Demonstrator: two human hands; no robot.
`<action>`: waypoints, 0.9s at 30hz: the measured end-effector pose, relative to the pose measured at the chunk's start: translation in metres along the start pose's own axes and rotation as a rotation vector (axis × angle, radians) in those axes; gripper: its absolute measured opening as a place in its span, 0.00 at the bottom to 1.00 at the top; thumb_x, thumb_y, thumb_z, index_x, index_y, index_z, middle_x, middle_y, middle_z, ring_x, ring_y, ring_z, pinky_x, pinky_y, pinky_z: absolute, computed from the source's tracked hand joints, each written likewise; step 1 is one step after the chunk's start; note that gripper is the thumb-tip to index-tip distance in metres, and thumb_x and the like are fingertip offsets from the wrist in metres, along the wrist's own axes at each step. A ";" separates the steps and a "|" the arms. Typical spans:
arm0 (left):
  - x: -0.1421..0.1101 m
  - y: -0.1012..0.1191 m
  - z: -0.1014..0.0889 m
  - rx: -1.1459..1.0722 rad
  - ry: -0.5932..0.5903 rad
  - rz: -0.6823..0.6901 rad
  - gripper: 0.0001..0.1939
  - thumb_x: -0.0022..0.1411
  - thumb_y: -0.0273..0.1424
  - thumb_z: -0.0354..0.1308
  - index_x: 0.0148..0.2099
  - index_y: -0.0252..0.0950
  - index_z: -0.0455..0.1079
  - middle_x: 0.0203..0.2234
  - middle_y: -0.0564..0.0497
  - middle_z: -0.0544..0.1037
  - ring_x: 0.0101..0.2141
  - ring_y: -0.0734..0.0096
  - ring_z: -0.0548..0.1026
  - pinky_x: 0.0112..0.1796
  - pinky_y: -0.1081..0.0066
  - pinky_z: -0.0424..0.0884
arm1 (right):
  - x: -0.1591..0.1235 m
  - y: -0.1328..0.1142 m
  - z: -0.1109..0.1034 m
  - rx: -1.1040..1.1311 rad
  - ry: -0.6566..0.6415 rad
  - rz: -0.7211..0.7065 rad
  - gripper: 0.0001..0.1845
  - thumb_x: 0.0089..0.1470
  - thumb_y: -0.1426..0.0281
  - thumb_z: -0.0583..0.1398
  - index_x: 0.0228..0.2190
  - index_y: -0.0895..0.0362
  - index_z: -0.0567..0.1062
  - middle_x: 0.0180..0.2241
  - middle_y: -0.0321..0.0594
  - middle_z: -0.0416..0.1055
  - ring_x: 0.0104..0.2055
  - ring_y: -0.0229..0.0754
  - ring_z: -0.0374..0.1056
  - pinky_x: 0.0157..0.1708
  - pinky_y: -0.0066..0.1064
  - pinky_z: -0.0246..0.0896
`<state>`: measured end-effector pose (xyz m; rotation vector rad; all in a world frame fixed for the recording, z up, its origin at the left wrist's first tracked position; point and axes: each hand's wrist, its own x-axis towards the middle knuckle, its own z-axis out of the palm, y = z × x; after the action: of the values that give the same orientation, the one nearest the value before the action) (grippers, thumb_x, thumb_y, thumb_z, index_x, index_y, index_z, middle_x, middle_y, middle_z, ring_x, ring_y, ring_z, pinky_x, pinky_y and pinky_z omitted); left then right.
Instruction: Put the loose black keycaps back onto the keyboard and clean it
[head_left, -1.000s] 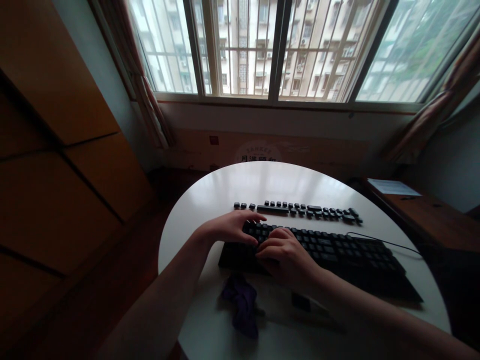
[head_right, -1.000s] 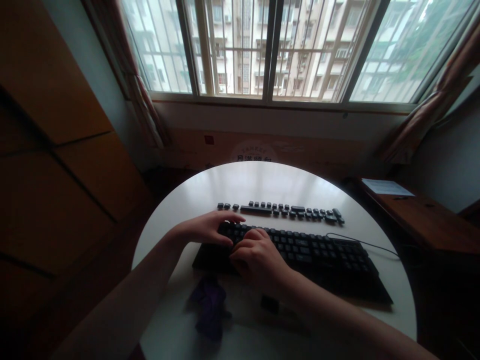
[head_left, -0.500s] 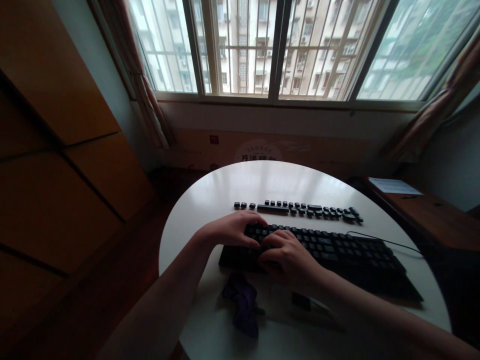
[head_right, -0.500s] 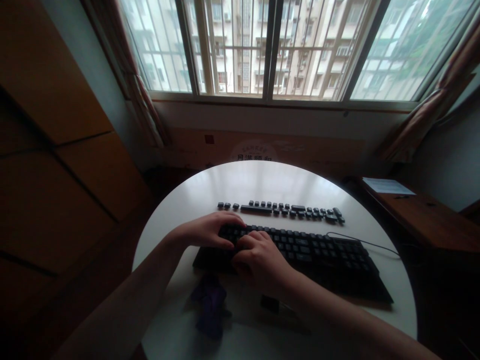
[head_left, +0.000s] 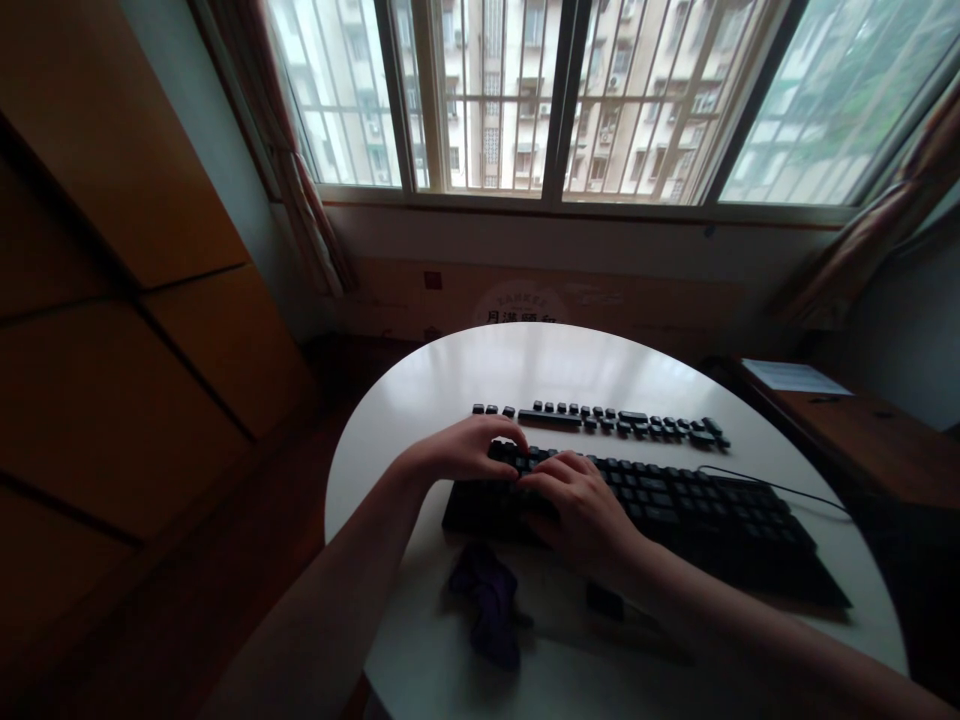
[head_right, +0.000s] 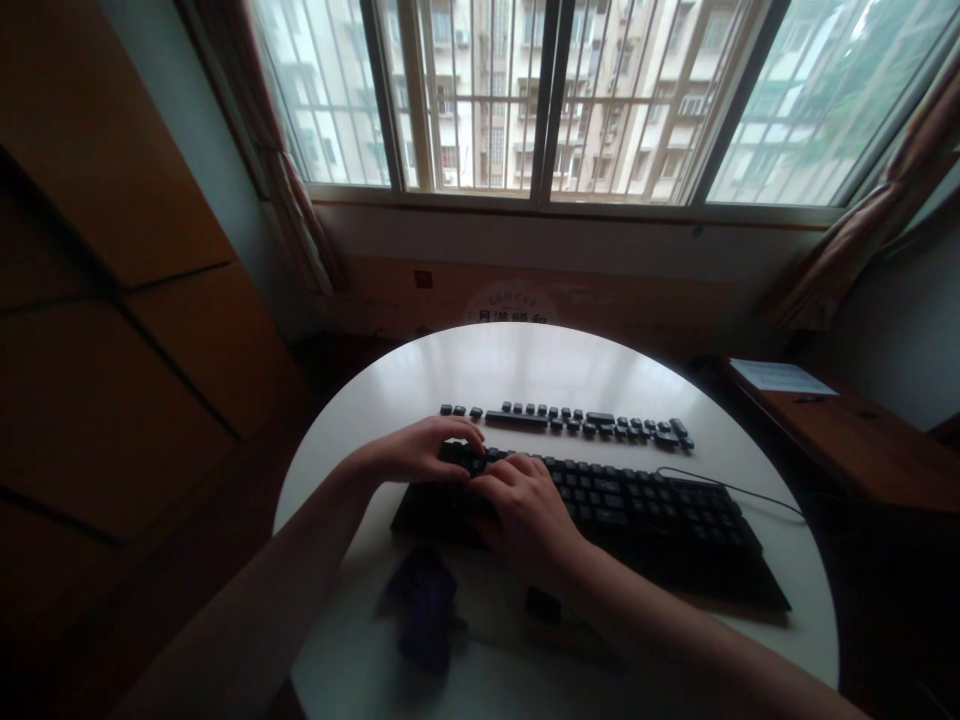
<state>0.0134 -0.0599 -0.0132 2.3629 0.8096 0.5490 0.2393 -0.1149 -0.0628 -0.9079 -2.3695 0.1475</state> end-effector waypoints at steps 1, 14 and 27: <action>0.000 0.000 0.000 0.002 0.002 -0.004 0.14 0.58 0.32 0.66 0.47 0.38 0.75 0.45 0.48 0.77 0.46 0.61 0.74 0.50 0.64 0.68 | 0.000 0.000 0.000 -0.008 -0.001 0.003 0.16 0.49 0.71 0.69 0.42 0.51 0.78 0.41 0.41 0.76 0.46 0.49 0.65 0.48 0.43 0.59; 0.000 0.006 0.001 0.092 -0.022 -0.021 0.19 0.56 0.32 0.67 0.50 0.37 0.73 0.47 0.46 0.76 0.48 0.59 0.73 0.52 0.61 0.67 | -0.001 0.017 -0.031 0.262 0.115 0.107 0.10 0.58 0.68 0.62 0.42 0.52 0.80 0.39 0.39 0.78 0.40 0.40 0.74 0.41 0.33 0.69; 0.000 0.026 0.013 0.309 -0.144 -0.116 0.34 0.51 0.31 0.66 0.61 0.43 0.67 0.63 0.45 0.64 0.62 0.51 0.60 0.62 0.54 0.56 | -0.003 0.045 -0.089 0.226 -0.297 0.053 0.13 0.55 0.74 0.59 0.41 0.54 0.80 0.35 0.39 0.73 0.32 0.33 0.67 0.31 0.25 0.61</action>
<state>0.0311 -0.0813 -0.0063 2.5764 1.0171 0.2136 0.3174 -0.0914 -0.0045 -0.8887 -2.5311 0.5966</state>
